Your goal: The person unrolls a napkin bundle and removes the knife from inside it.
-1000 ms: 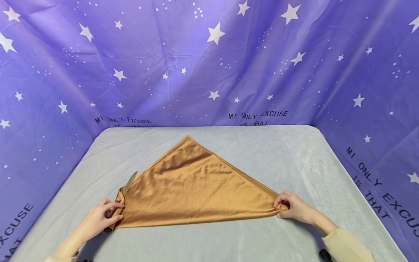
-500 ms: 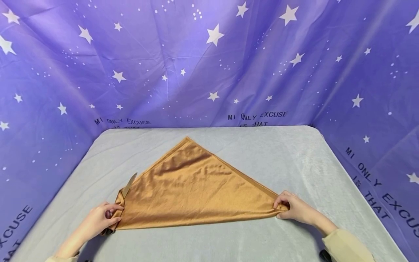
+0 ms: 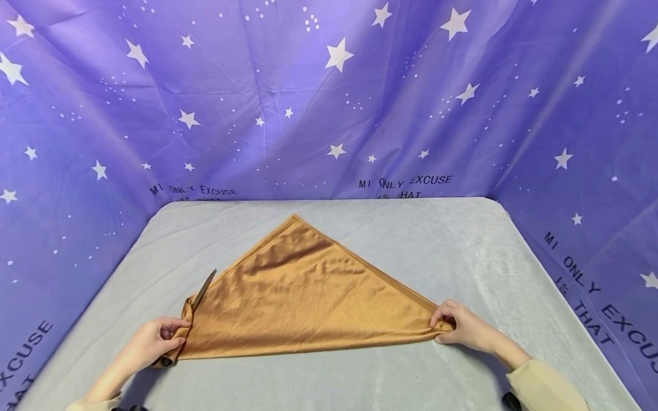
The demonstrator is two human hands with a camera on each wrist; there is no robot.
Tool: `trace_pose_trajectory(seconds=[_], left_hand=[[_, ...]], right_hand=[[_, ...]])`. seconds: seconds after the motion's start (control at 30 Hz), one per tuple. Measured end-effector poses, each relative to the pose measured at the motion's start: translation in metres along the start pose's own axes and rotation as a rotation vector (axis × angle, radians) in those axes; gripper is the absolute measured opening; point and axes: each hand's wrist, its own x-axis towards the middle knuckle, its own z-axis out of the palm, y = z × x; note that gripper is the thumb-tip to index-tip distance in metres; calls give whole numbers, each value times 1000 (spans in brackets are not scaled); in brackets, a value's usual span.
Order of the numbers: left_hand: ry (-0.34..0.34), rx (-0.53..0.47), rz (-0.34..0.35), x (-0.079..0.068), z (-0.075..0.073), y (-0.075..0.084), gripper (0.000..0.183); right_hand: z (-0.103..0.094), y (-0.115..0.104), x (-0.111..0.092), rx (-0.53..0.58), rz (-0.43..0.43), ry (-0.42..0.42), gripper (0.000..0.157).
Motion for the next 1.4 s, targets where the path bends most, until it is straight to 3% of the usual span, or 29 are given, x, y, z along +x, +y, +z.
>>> trace_pose_trajectory(seconds=[0.23,0.43,0.57,0.7,0.87,1.2,1.4], left_hand=[[44,-135,0,-3,-3,-11,26],[52,-199,-94,-6,-9,-19,26],[64,-198,-116,-7,-11,-21,26],[105,-206,-88,-9,-12,-24,25],[125,-173,-123,-12,-13,-26,24],[106,-161,-192,-15,-19,-28,19],[101,-160,-164,-17,-19,-29,20]], right_hand=[[0,0,0,3,0,-3,27],[0,1,0,3,-5,6,28],[1,1,-1,3,1,5,28],[0,1,-1,-1,5,2,27],[0,1,0,-4,-4,8,28],[0,4,-1,-2,-9,6,28],[0,3,-1,-17,-4,9,28]])
